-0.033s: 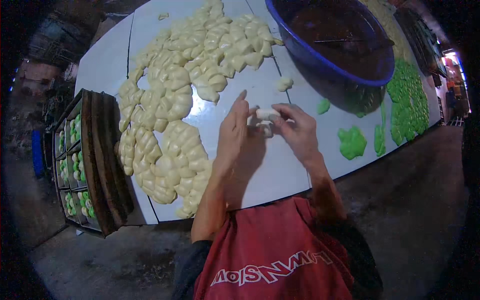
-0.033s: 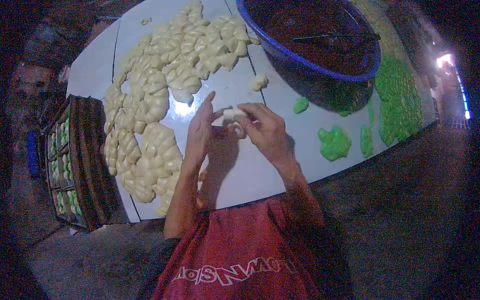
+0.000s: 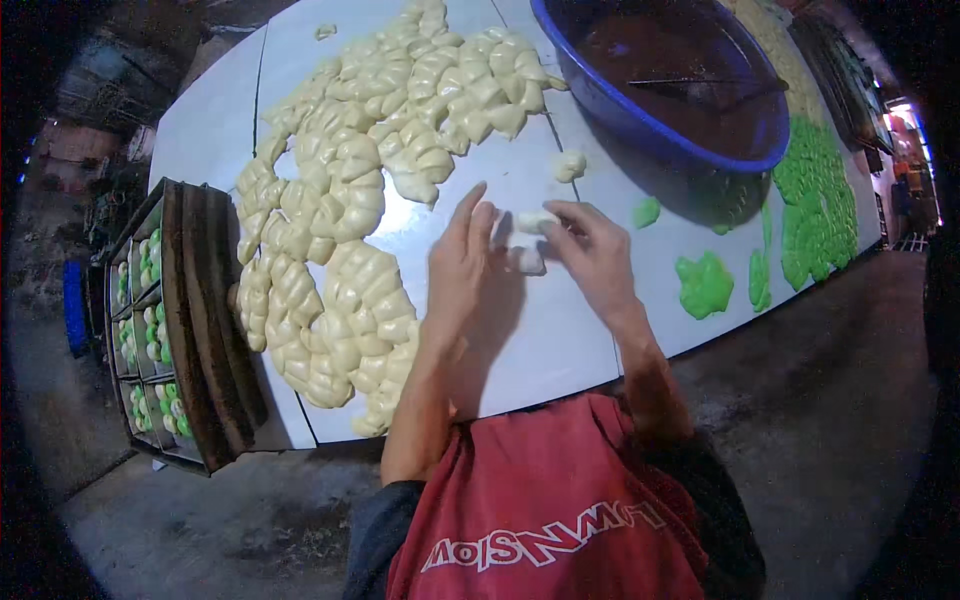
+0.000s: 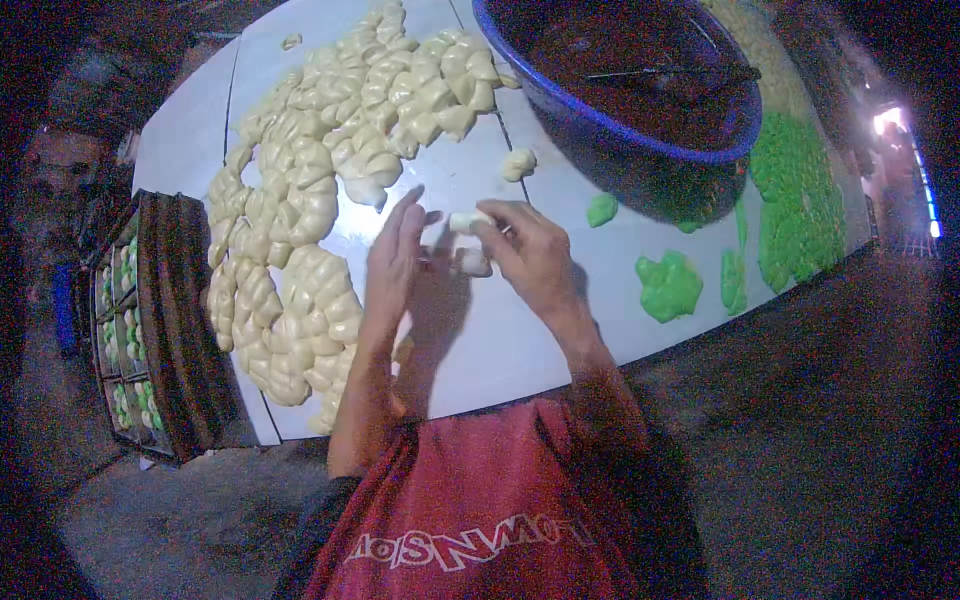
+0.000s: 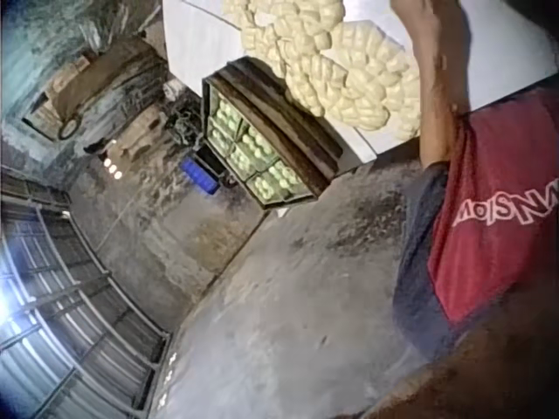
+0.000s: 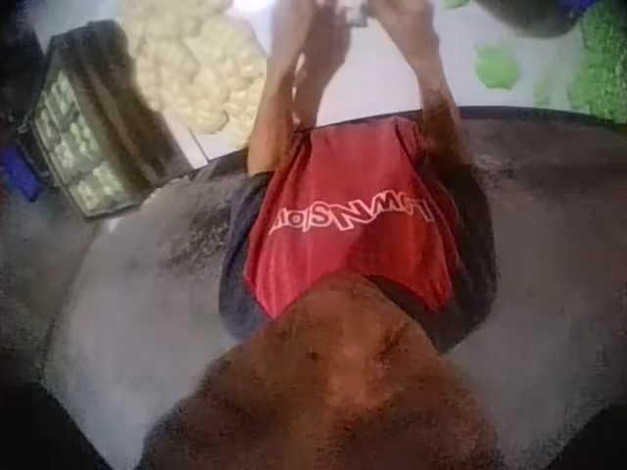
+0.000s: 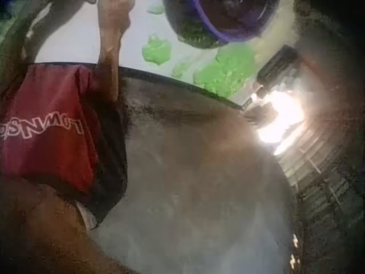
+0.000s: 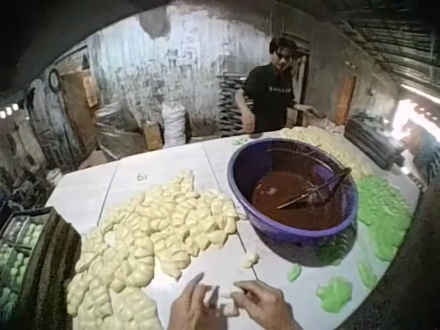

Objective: The person takes pieces of white and green dough from a table, fills them with a dark paste from a bowl by hand, shapes them into balls, and places them into a metal tray.

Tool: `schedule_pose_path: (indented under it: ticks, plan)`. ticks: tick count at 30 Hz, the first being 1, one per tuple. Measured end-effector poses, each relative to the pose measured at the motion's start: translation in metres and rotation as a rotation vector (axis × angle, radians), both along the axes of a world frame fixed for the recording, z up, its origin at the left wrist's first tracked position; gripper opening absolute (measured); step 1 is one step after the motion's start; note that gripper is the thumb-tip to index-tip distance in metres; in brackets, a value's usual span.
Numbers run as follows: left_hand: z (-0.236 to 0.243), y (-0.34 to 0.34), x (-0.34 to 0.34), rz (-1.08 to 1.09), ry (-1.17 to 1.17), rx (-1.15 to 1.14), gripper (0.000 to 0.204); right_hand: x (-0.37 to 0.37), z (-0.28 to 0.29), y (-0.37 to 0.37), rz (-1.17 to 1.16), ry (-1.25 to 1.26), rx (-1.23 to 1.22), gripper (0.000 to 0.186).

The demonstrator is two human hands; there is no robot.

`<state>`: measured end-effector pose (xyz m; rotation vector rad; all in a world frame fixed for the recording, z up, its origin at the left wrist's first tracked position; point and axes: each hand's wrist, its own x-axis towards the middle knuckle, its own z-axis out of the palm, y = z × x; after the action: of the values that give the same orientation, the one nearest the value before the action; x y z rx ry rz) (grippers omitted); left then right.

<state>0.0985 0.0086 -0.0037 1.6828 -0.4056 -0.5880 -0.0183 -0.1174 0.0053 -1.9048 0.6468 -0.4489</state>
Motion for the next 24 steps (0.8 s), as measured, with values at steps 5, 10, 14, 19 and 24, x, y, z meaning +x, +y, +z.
schedule_pose_path:
  ticks: [5,10,14,19,24]
  plan:
    - [0.0,0.019,0.002,-0.474,-0.52,0.269,0.038,0.011,-0.042,-0.022,0.151,0.175,-0.454,0.032]
    - [-0.003,0.002,-0.023,-0.448,-0.624,0.377,0.025,0.011,-0.044,-0.023,0.208,0.098,-0.438,0.035]
    - [-0.003,-0.003,-0.027,-0.536,-0.585,0.386,0.021,0.001,-0.044,-0.029,0.109,0.045,-0.225,0.03]
    - [0.004,0.013,-0.05,-0.558,-0.666,0.609,0.033,-0.009,-0.044,-0.012,0.359,0.103,-0.457,0.029]
    - [-0.025,0.023,-0.063,-0.494,-0.622,0.553,0.046,-0.033,-0.061,-0.008,0.288,-0.103,-0.786,0.026]
